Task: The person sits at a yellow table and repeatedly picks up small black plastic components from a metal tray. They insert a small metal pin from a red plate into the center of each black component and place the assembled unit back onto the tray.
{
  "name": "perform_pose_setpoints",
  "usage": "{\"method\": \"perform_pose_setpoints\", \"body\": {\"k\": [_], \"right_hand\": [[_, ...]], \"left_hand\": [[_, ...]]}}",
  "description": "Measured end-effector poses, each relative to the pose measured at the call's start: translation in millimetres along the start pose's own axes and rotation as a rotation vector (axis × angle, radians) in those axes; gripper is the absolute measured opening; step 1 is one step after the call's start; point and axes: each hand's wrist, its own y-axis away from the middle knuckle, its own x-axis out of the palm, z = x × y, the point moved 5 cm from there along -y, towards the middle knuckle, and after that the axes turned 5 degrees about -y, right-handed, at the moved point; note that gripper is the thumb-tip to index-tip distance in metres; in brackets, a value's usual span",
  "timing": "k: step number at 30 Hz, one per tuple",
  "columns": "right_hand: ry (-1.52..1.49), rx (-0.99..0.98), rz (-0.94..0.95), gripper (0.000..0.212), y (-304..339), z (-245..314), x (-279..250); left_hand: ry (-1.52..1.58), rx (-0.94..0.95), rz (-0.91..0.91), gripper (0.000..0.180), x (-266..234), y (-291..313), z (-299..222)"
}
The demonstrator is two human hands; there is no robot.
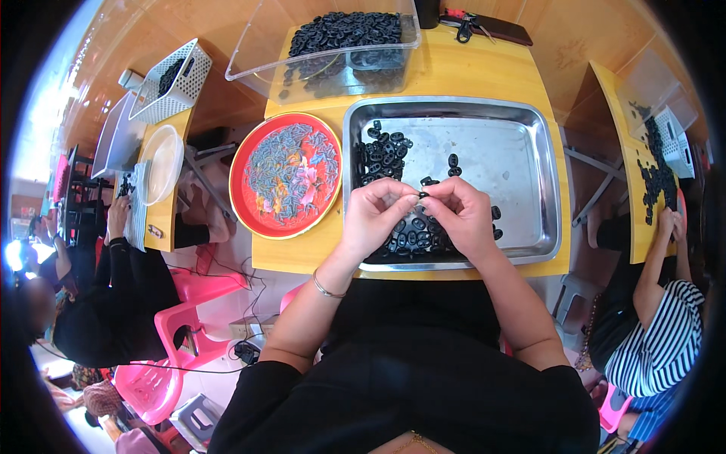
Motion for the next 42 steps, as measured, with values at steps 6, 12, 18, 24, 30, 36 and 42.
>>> {"method": "perform_pose_setpoints", "body": {"k": [6, 12, 18, 24, 30, 36, 42], "right_hand": [[-0.006, 0.011, 0.021, 0.012, -0.6, 1.9, 1.6], [-0.03, -0.01, 0.02, 0.011, -0.8, 1.2, 2.9], [-0.044, 0.02, 0.023, 0.01, -0.7, 1.8, 3.0], [-0.082, 0.073, 0.035, 0.01, -0.9, -0.2, 1.4], [-0.038, 0.008, 0.005, 0.008, -2.4, 3.1, 1.2], [-0.197, -0.007, -0.051, 0.008, -5.9, 8.3, -2.9], [-0.222, 0.025, 0.001, 0.011, -5.9, 3.9, -1.0]], "left_hand": [[0.103, -0.101, 0.035, 0.012, -5.6, -1.6, -7.2], [0.063, -0.157, 0.088, 0.011, -5.6, -0.7, -2.4], [0.054, -0.154, 0.069, 0.006, -2.7, -2.1, -6.8], [0.05, -0.063, 0.052, 0.005, -0.4, 0.4, -10.8], [0.029, -0.108, 0.122, 0.008, -7.5, -4.8, -12.0], [-0.754, 0.179, 0.159, 0.016, -7.3, -8.4, -29.1], [-1.068, 0.37, 0.245, 0.015, 5.8, -7.9, -20.2]]}}
